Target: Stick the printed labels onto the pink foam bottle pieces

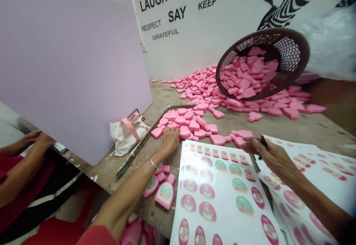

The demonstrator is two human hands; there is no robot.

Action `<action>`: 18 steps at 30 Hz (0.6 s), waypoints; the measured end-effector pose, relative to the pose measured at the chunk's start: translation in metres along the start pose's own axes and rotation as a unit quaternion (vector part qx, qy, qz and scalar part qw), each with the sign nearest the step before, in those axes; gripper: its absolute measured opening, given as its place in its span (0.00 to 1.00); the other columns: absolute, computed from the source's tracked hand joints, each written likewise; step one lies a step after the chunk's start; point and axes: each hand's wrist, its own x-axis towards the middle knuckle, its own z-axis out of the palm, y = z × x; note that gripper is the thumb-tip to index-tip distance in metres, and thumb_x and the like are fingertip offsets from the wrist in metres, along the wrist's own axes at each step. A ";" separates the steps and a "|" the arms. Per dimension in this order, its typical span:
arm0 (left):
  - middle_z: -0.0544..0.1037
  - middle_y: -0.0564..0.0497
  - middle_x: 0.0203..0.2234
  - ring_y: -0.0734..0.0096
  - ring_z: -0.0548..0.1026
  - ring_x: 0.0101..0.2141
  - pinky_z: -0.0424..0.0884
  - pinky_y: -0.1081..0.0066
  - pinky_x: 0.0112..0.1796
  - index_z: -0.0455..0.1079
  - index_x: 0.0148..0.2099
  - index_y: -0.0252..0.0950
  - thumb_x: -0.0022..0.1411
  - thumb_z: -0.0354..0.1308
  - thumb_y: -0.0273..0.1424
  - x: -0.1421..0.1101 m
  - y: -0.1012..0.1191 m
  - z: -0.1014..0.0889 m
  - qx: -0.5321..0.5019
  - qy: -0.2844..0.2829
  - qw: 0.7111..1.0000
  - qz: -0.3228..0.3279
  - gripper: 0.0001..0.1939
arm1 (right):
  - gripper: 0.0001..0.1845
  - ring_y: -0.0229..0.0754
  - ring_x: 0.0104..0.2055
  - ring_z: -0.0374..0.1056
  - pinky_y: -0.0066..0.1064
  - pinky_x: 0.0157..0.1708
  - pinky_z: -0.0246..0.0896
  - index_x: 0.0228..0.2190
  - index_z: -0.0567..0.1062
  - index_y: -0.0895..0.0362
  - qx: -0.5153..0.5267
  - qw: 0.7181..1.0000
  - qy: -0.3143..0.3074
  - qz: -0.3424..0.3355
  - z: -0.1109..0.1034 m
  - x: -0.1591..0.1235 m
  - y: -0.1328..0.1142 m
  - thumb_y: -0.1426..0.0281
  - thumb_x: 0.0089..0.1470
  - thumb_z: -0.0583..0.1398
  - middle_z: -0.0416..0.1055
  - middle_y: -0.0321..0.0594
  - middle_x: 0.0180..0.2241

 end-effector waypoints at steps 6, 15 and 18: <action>0.74 0.45 0.35 0.61 0.70 0.39 0.63 0.64 0.43 0.69 0.40 0.33 0.59 0.51 0.25 -0.028 0.034 -0.022 -0.040 -0.021 0.998 0.053 0.08 | 0.29 0.40 0.24 0.65 0.30 0.23 0.61 0.46 0.72 0.56 -0.074 0.992 -0.102 0.013 -0.012 -0.079 -0.003 0.48 0.54 0.54 0.68 0.37 0.22; 0.71 0.54 0.25 0.75 0.68 0.27 0.64 0.76 0.30 0.71 0.35 0.33 0.54 0.62 0.40 -0.132 0.097 -0.014 -0.551 -0.069 0.830 -0.059 0.14 | 0.20 0.33 0.23 0.51 0.27 0.23 0.50 0.25 0.67 0.56 0.079 0.964 -0.255 0.003 0.065 -0.140 -0.051 0.52 0.56 0.55 0.56 0.30 0.21; 0.76 0.47 0.35 0.69 0.74 0.35 0.69 0.72 0.38 0.73 0.43 0.34 0.58 0.59 0.42 -0.155 0.104 0.000 -0.623 -0.101 0.768 -0.110 0.17 | 0.21 0.33 0.24 0.55 0.27 0.24 0.52 0.27 0.68 0.56 0.125 0.949 -0.287 0.030 0.061 -0.157 -0.050 0.52 0.58 0.52 0.60 0.31 0.22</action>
